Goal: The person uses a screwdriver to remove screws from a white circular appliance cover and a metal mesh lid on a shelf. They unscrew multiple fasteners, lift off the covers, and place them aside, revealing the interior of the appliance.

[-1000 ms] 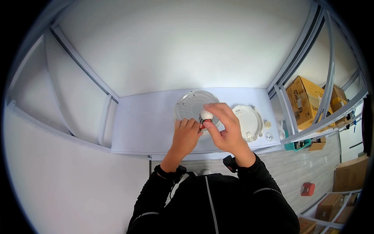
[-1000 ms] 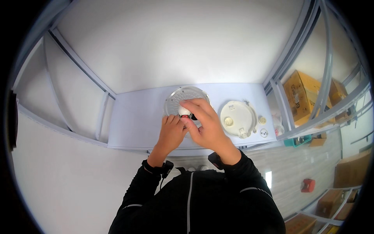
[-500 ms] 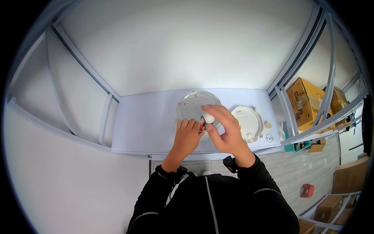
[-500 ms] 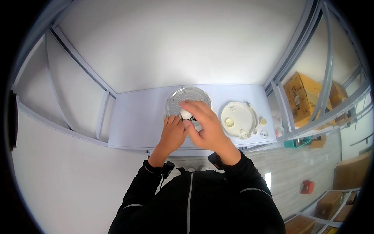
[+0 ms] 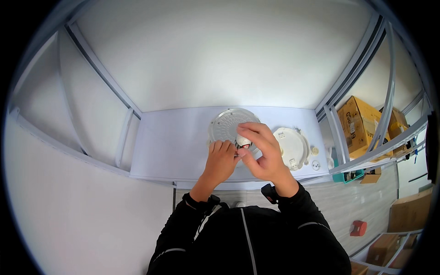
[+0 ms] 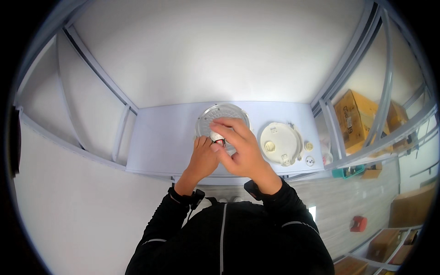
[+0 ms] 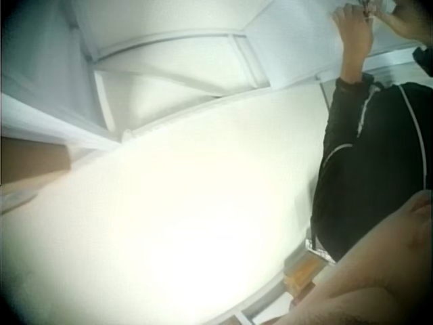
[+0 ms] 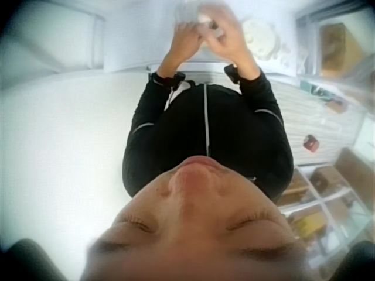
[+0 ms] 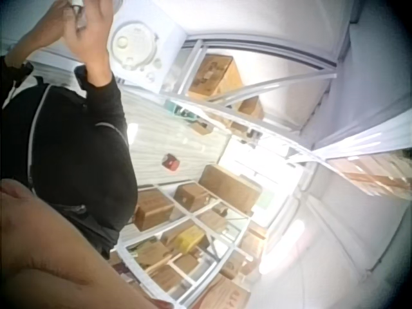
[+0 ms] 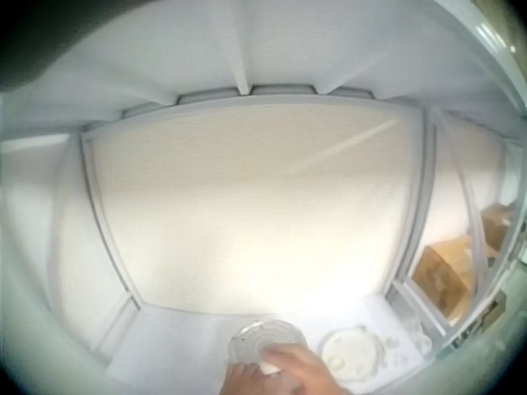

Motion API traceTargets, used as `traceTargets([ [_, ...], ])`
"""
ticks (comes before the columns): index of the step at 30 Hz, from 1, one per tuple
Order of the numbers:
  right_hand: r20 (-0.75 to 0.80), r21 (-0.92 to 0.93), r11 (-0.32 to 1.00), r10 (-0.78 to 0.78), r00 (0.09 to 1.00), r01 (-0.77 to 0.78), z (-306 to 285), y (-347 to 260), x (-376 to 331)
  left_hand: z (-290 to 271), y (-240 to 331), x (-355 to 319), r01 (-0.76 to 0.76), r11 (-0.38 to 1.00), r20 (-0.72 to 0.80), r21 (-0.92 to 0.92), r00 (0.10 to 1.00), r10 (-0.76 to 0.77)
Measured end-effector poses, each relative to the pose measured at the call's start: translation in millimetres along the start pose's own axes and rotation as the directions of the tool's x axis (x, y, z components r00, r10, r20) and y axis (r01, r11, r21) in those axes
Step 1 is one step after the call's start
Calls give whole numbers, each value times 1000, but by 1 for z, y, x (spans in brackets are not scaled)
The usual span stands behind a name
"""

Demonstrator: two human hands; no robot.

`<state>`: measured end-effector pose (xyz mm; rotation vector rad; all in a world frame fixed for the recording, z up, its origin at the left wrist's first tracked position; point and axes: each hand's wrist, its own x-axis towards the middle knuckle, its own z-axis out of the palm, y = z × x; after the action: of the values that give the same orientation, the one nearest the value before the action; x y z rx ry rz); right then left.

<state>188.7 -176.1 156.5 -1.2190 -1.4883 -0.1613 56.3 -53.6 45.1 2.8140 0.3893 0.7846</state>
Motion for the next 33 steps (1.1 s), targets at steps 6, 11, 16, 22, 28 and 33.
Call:
traceTargets([
  [6, 26, -35, 994, 103, 994, -103, -2, 0, -9, 2, 1, 2, 21, 999, 1, -32, 1000, -21],
  [11, -14, 24, 999, 38, 999, -38, -2, 3, -4, -7, 2, 3, 15, 999, 22, -40, 1000, -14],
  [16, 16, -62, 998, 4, 1000, -3, -4, 4, -6, -4, 6, 3, 8, 999, 40, -32, 999, -7],
  [22, -6, 25, 996, 83, 997, -82, -6, -2, -5, 2, 13, 0, 35, 999, 66, -20, 997, -34],
  [28, -4, 1, 1000, 31, 1000, -31, -10, 0, -2, 4, 15, 1, 72, 996, 23, -47, 997, -70],
  [33, 31, -16, 997, 80, 996, -80, -8, 6, -9, 6, 13, 5, 143, 985, 100, -98, 986, -134],
])
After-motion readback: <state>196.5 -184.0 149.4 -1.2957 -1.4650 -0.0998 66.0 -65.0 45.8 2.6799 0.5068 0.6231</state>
